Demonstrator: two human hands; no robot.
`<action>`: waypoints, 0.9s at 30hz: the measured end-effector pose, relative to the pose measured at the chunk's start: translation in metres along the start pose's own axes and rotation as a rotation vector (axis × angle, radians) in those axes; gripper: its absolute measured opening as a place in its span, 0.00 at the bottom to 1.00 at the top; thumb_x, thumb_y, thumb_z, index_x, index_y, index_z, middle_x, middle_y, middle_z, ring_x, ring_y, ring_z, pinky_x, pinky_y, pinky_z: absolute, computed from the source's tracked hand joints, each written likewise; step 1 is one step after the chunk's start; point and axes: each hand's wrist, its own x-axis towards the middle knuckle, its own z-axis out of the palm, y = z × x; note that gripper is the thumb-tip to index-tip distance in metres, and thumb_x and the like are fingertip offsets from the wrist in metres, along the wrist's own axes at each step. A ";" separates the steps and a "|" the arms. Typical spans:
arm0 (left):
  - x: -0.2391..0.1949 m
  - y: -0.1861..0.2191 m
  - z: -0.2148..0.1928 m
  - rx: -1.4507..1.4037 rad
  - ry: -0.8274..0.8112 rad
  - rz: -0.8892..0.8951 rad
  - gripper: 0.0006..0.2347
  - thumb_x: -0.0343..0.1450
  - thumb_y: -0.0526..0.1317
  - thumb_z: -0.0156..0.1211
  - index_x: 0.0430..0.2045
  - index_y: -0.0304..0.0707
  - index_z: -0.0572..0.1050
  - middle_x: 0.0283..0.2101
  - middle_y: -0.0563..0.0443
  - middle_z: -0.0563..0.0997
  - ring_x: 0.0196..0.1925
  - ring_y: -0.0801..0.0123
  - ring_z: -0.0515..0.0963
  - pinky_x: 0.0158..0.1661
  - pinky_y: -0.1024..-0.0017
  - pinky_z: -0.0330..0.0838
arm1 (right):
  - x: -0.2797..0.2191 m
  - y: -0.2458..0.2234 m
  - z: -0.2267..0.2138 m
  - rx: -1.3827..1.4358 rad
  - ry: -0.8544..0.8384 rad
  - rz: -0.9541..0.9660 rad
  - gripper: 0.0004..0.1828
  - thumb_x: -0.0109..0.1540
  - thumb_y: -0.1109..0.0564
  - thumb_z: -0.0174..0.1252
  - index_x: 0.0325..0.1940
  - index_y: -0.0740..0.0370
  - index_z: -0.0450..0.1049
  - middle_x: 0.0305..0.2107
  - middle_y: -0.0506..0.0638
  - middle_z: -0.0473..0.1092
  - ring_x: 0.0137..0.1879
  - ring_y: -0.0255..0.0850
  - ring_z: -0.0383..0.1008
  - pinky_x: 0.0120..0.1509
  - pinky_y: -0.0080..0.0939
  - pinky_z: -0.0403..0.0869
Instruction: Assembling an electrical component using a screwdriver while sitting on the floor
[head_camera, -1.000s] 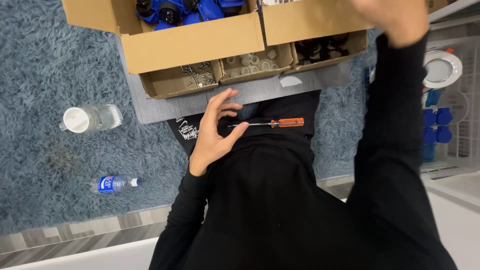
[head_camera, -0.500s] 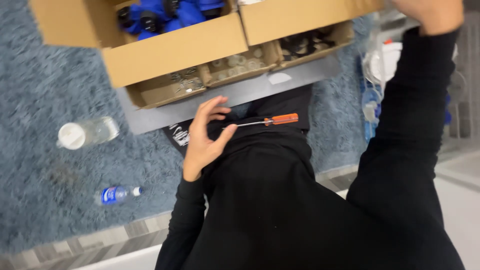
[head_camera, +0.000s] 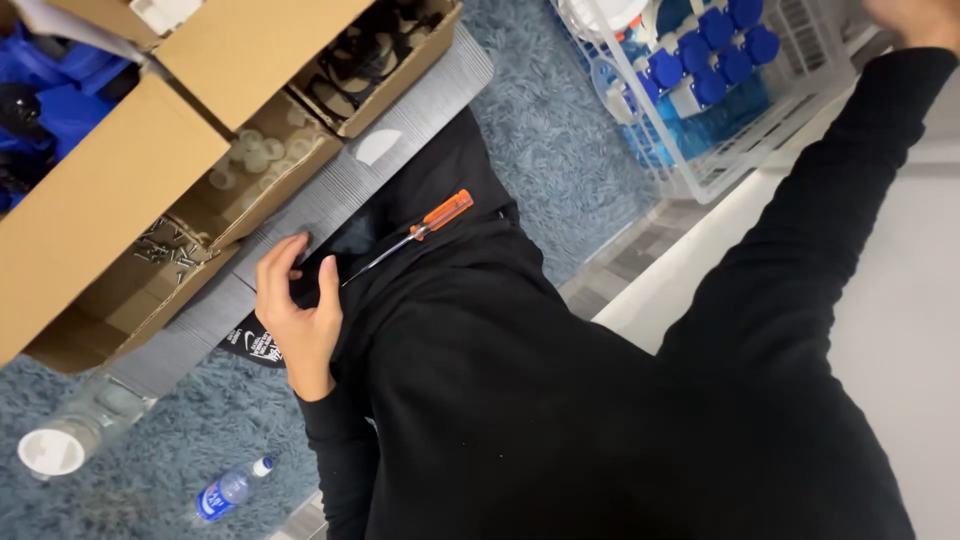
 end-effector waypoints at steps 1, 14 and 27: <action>0.000 0.005 0.002 0.003 -0.010 0.001 0.14 0.78 0.29 0.72 0.57 0.26 0.78 0.56 0.37 0.82 0.53 0.47 0.83 0.47 0.60 0.77 | 0.006 -0.006 0.023 -0.001 -0.018 0.038 0.31 0.75 0.41 0.73 0.75 0.61 0.75 0.67 0.68 0.70 0.66 0.69 0.70 0.63 0.69 0.67; 0.002 0.011 0.007 0.122 -0.036 -0.084 0.09 0.81 0.35 0.65 0.55 0.33 0.79 0.57 0.41 0.82 0.60 0.56 0.80 0.48 0.65 0.72 | 0.009 0.035 0.237 -0.010 0.231 -0.035 0.39 0.53 0.54 0.91 0.60 0.65 0.77 0.58 0.67 0.61 0.61 0.68 0.68 0.62 0.66 0.74; 0.002 0.011 0.003 0.079 -0.031 -0.108 0.10 0.80 0.35 0.66 0.55 0.35 0.79 0.57 0.42 0.82 0.61 0.58 0.80 0.49 0.66 0.72 | -0.063 -0.081 0.095 0.422 0.462 -0.390 0.33 0.69 0.65 0.87 0.67 0.69 0.69 0.52 0.65 0.73 0.48 0.52 0.75 0.49 0.51 0.75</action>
